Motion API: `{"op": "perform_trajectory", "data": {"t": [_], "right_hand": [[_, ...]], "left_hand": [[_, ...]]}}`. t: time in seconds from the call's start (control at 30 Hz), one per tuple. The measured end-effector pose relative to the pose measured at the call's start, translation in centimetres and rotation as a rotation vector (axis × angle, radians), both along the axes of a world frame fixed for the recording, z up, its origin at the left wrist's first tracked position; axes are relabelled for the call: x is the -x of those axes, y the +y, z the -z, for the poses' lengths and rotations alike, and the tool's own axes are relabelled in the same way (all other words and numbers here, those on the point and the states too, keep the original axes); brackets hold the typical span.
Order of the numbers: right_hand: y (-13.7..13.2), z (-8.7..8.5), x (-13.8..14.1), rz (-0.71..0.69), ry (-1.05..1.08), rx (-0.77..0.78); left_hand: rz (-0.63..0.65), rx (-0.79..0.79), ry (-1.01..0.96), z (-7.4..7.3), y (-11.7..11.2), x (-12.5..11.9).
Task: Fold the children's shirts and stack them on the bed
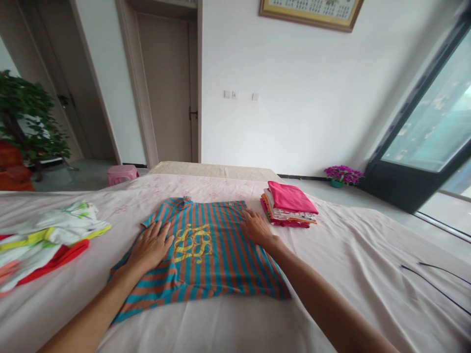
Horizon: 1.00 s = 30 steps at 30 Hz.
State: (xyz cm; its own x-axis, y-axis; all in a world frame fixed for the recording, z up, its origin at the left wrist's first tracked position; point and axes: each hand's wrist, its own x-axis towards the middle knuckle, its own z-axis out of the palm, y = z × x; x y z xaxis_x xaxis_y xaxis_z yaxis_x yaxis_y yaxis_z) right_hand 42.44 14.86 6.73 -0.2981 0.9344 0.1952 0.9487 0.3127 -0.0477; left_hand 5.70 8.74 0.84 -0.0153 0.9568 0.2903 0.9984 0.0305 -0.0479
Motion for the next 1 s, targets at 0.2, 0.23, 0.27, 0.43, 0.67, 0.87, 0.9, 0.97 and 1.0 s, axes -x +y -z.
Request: {"op": "perform_trajectory", "data": {"t": [0.2,0.23,0.27,0.43,0.67,0.87,0.9,0.97,1.0], "right_hand": [[2.7,1.9,0.1,-0.023,-0.082,0.167],[3.2,1.9,-0.1,0.052,-0.09,0.162],[3.7,1.9,-0.1,0.12,-0.091,0.149],[4.3,1.1,1.8,0.131,-0.067,0.033],[3.9,2.4,2.0,-0.059,-0.054,0.128],[5.0,3.5,0.3,0.053,-0.012,0.089],[5.0,3.6,0.3,0.054,-0.005,0.077],[4.9,3.5,0.5,0.051,0.009,0.069],[4.8,3.4,0.5,0.05,0.015,0.07]], "left_hand": [[-0.037,0.029,0.041,-0.5,-0.2,-0.3],[-0.041,0.034,0.038,-0.6,-0.2,-0.3],[-0.042,0.04,0.03,-0.7,-0.3,-0.4],[-0.041,0.077,-0.024,-1.3,-0.2,-0.5],[0.021,0.09,-0.136,-1.9,0.5,0.5],[-0.163,0.045,-0.428,-5.5,4.6,2.5],[-0.207,0.034,-0.448,-6.1,5.7,2.8],[-0.266,0.014,-0.482,-6.9,8.0,3.2],[-0.289,0.008,-0.501,-7.2,9.1,3.3]]}}
